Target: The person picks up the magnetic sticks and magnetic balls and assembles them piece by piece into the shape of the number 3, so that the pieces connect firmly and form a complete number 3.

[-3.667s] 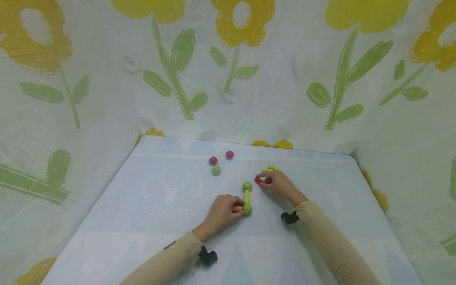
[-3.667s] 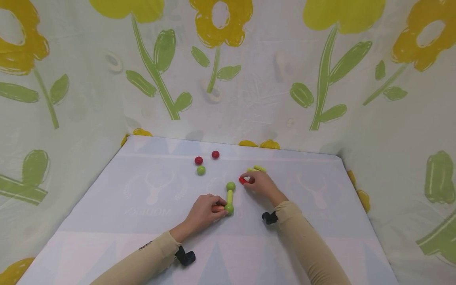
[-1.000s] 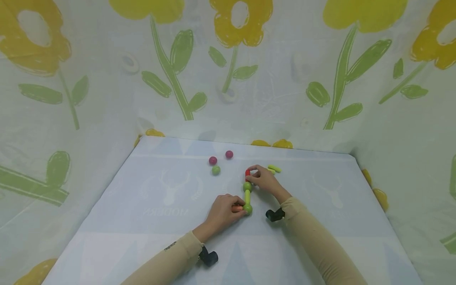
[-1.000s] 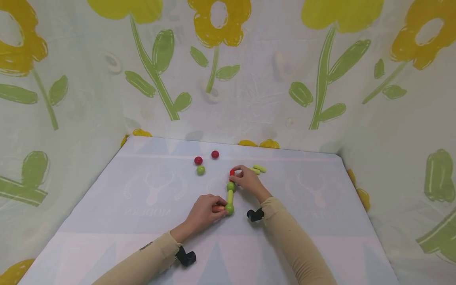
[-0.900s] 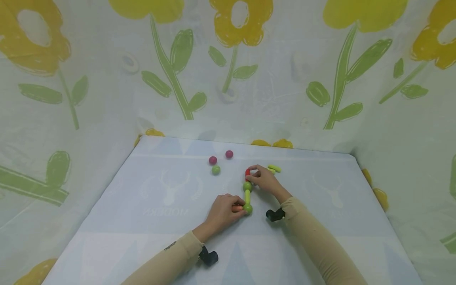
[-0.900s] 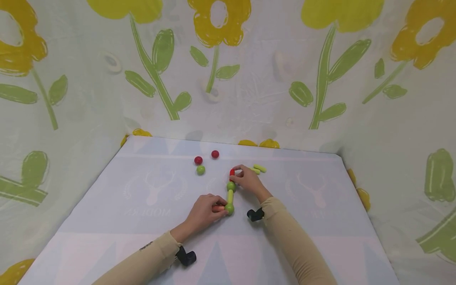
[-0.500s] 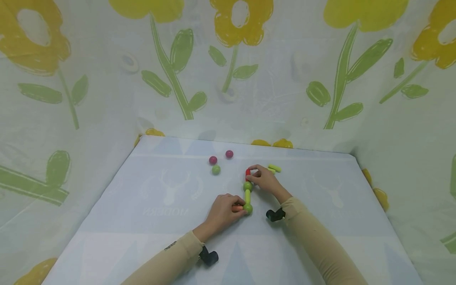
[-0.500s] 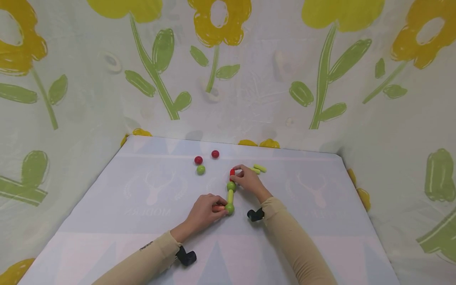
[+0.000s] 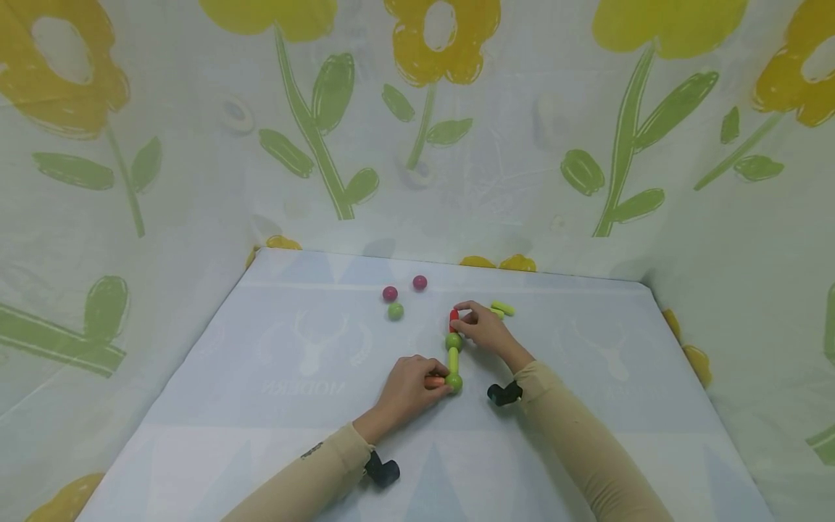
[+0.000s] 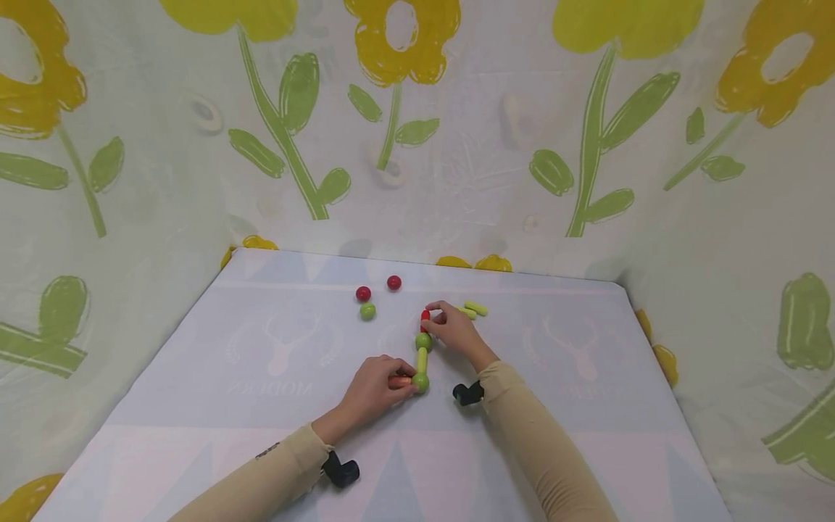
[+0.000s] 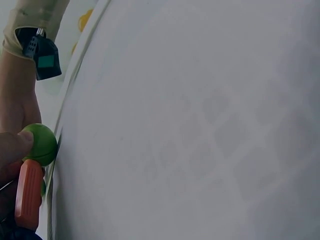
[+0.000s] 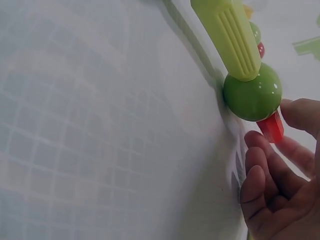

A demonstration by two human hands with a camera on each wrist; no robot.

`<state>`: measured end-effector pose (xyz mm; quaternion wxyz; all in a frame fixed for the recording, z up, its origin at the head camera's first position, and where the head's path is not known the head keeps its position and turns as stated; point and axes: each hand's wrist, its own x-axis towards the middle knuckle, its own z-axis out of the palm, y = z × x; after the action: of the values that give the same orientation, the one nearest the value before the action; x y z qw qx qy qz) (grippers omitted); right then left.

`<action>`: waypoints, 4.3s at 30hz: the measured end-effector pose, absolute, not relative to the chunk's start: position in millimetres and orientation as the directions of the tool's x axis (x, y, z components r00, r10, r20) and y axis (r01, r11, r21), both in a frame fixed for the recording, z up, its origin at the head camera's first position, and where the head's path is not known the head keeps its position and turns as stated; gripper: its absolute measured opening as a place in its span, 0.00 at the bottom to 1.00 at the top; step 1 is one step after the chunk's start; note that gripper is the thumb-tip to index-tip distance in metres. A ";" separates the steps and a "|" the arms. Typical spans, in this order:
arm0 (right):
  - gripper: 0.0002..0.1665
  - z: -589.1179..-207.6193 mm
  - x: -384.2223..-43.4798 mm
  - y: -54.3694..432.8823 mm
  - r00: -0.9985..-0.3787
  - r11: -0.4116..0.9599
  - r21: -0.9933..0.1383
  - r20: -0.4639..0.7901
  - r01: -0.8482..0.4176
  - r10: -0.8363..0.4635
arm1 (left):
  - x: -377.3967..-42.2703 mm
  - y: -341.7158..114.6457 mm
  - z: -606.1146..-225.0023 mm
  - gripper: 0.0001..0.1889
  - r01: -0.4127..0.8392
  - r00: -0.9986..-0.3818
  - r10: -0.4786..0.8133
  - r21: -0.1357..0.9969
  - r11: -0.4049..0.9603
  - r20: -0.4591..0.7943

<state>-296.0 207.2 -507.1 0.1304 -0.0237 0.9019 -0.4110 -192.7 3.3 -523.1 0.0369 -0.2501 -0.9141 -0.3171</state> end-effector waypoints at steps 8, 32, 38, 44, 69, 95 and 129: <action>0.26 -502.3 -299.6 206.0 -0.980 0.720 -0.694 -0.126 -0.025 -0.155 | -193.4 3.1 -524.8 0.13 0.483 -0.871 0.433 0.557 0.675 0.230; 0.26 -482.8 -350.6 178.6 -0.977 0.770 -0.633 -0.103 -0.080 -0.186 | -194.4 2.7 -523.6 0.12 0.487 -0.866 0.444 0.584 0.650 0.228; 0.24 -488.6 -360.1 167.8 -0.977 0.753 -0.653 -0.091 -0.087 -0.192 | -193.8 1.1 -523.4 0.12 0.506 -0.858 0.447 0.564 0.653 0.252; 0.24 -493.2 -366.5 161.6 -0.973 0.750 -0.656 -0.107 -0.087 -0.206 | -193.5 0.9 -523.3 0.12 0.525 -0.848 0.456 0.543 0.655 0.269; 0.23 -481.8 -367.3 140.7 -0.944 0.844 -0.507 -0.156 -0.176 -0.291 | -191.3 5.4 -522.3 0.11 0.516 -0.852 0.454 0.562 0.647 0.259; 0.17 -479.6 -360.1 139.2 -0.926 0.875 -0.454 -0.232 -0.169 -0.299 | -190.8 1.8 -523.9 0.11 0.513 -0.855 0.446 0.557 0.653 0.264; 0.18 -477.0 -347.9 182.0 -0.965 0.782 -0.623 -0.190 -0.023 -0.179 | -189.0 4.0 -526.1 0.11 0.507 -0.861 0.423 0.554 0.661 0.283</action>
<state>-347.9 182.0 -477.0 0.1203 -0.0540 0.9362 -0.3258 -189.0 4.0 -526.1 0.0651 -0.2558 -0.9089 -0.3230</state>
